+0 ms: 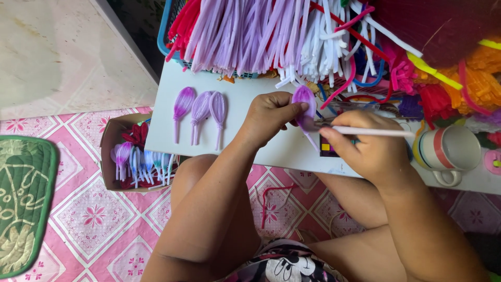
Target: The person paints small purple, leaf-shaped objects using a paintbrush and a palette of colors. They hold the object in one hand and apply paint with the other, occasionally dipping the brush into the palette.
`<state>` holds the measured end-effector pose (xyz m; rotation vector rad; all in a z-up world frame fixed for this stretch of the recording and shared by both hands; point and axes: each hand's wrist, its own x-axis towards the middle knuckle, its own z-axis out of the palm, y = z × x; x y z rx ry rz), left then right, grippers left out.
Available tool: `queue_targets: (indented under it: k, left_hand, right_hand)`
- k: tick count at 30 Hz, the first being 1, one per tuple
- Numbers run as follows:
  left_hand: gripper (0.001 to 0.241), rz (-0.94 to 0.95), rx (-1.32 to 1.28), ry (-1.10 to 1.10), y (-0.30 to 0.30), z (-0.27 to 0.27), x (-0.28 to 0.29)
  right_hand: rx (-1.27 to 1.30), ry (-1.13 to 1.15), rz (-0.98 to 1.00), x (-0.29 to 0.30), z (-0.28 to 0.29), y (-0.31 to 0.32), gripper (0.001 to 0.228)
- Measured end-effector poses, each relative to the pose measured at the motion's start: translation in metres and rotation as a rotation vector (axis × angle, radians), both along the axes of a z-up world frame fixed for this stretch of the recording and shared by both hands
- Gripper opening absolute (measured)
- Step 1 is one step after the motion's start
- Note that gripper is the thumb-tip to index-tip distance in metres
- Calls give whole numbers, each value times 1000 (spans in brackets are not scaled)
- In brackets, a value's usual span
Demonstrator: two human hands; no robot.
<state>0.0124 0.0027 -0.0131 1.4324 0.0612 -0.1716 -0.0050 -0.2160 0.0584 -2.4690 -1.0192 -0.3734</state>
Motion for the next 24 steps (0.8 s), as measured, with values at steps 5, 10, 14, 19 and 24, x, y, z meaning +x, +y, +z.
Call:
queue_targets:
  k: [5,10,14,19,24]
  left_hand:
    - [22,0,-23,-4,1,5,-2]
    - [22,0,-23,-2,1,5,-3]
    - [22,-7,-29,-20,1,1,-3]
    - [20,-23,-49,-36,1,0,-2]
    - [21,-18,-28,-31,1,1,-3]
  right_hand:
    - [65,-25,-24,-6,6,-3,19]
    - [61,71,22,-6,9,-4,17]
    - [61,11,-65,-6,2,-10,21]
    - [71,149,-83,-12,7,-9,18]
    - [89,205,-87,-18,1,-18,20]
